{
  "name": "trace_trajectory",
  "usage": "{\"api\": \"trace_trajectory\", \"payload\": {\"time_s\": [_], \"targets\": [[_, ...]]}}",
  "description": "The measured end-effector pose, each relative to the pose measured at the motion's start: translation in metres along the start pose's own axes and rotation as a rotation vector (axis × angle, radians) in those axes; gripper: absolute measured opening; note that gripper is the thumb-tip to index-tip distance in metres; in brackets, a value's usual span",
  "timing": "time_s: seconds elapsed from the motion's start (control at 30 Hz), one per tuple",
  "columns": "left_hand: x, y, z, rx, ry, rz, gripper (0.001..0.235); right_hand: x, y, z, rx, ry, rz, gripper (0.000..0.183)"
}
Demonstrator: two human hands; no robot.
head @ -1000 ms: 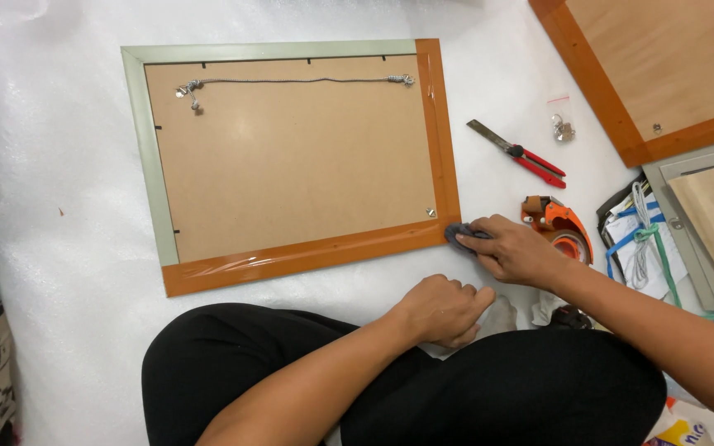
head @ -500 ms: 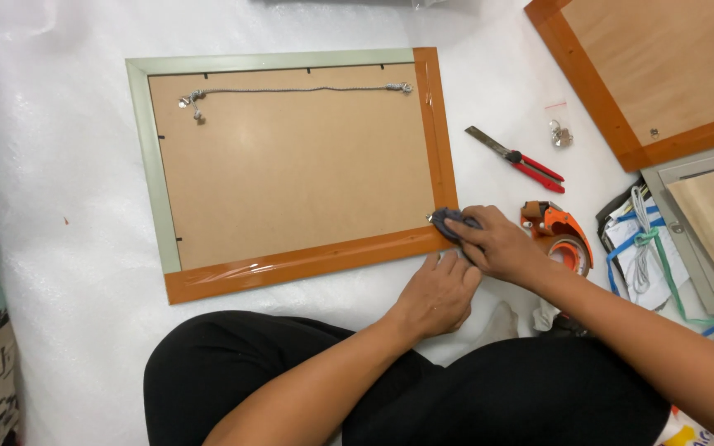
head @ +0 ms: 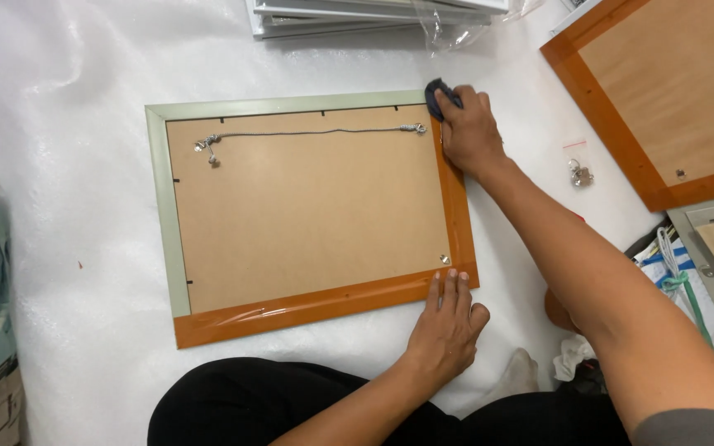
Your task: Assembling and finishing picture frames by cleaning glass and applying tape to the backings
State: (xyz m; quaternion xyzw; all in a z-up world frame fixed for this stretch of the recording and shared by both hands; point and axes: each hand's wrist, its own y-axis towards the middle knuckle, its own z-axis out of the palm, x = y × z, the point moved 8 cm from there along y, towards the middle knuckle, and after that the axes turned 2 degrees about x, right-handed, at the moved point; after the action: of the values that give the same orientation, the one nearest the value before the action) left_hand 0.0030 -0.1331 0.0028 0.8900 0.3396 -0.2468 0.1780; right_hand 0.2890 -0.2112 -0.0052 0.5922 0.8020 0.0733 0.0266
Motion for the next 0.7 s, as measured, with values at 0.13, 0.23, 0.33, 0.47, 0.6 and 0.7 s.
{"api": "trace_trajectory", "payload": {"time_s": [0.13, 0.23, 0.33, 0.47, 0.6, 0.7], "targets": [[0.000, -0.003, -0.005, -0.022, 0.016, 0.026, 0.015, -0.002, 0.009, -0.004, -0.014, -0.015, -0.018, 0.042], [-0.002, 0.001, -0.014, 0.013, 0.060, 0.030, 0.016, -0.002, -0.024, -0.003, 0.166, -0.149, 0.024, 0.049], [-0.002, 0.000, -0.008, 0.351, 0.040, 0.010, 0.019, 0.016, -0.094, -0.009, 0.175, -0.119, -0.104, 0.048], [-0.008, -0.002, -0.015, 0.140, 0.034, -0.006, 0.013, 0.043, -0.186, -0.034, 0.308, 0.058, -0.072, 0.045], [-0.020, -0.011, 0.003, -0.015, 0.122, 0.027, 0.008, 0.070, -0.247, -0.060, 0.591, 0.290, 0.058, 0.047], [-0.013, -0.024, 0.024, 0.081, 0.061, 0.030, 0.021, 0.048, -0.314, -0.030, 0.914, 0.177, 0.120, 0.039]]}}
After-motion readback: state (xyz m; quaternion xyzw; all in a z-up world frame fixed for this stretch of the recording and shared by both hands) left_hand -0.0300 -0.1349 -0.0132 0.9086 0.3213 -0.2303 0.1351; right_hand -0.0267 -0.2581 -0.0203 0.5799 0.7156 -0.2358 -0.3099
